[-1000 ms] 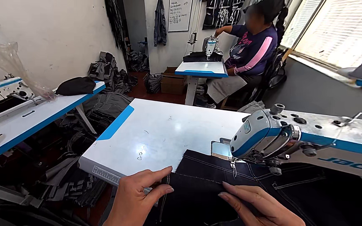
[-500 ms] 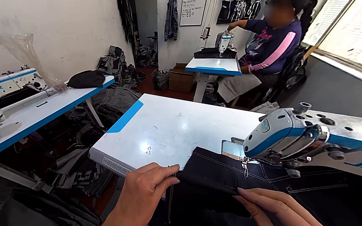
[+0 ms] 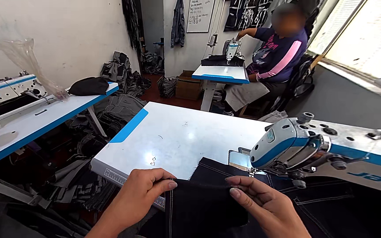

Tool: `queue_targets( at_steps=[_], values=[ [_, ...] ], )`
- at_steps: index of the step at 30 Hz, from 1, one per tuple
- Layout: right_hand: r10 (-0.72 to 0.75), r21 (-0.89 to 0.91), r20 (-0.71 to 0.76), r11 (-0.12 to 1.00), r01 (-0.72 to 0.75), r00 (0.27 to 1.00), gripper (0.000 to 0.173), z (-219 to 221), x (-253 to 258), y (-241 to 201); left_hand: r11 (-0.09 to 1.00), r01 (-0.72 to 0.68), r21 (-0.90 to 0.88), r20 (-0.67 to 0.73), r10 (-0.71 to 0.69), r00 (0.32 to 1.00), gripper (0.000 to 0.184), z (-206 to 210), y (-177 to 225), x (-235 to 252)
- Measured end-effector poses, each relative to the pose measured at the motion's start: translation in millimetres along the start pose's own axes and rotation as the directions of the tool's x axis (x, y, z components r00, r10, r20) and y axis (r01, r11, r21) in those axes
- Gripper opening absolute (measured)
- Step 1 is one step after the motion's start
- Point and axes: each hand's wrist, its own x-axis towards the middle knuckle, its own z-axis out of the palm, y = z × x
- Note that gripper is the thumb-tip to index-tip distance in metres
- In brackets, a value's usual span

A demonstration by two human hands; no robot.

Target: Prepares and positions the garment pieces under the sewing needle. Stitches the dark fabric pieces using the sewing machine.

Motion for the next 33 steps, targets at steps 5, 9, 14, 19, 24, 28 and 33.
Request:
queue_targets(
  at_steps=[5, 9, 14, 19, 24, 28, 33],
  values=[
    [0.122, 0.218, -0.069, 0.970, -0.104, 0.990, 0.013, 13, 3, 4, 1.000, -0.002, 0.016, -0.055, 0.003, 0.998, 0.026, 1, -7, -5],
    [0.086, 0.244, -0.136, 0.969, -0.051, 0.987, 0.007, 19, 3, 9, 0.999, -0.037, 0.021, -0.098, 0.039, 0.994, 0.026, 5, -10, -11],
    [-0.009, 0.108, -0.161, 0.994, 0.027, 0.987, 0.007, 23, 6, 6, 0.986, -0.162, 0.039, -0.147, 0.166, 0.975, 0.027, 13, -11, -25],
    [0.042, 0.086, -0.031, 0.996, -0.040, 0.999, 0.004, 26, 20, 1, 0.980, -0.105, -0.169, -0.146, 0.080, 0.986, 0.022, 22, -23, -56],
    [-0.222, -0.410, 0.395, 0.826, 0.388, 0.891, 0.019, 68, 30, 2, 0.883, 0.324, -0.339, -0.019, -0.351, 0.936, 0.024, 65, -85, -102],
    [-0.354, -0.519, 0.532, 0.581, 0.627, 0.769, 0.012, 146, 14, 68, 0.765, 0.589, -0.261, 0.072, -0.593, 0.802, 0.032, 101, -173, -95],
    [-0.274, -0.489, 0.579, 0.637, 0.596, 0.768, 0.010, 154, 59, 95, 0.776, 0.462, -0.431, 0.006, -0.509, 0.861, 0.024, 117, -198, -64]
  ],
)
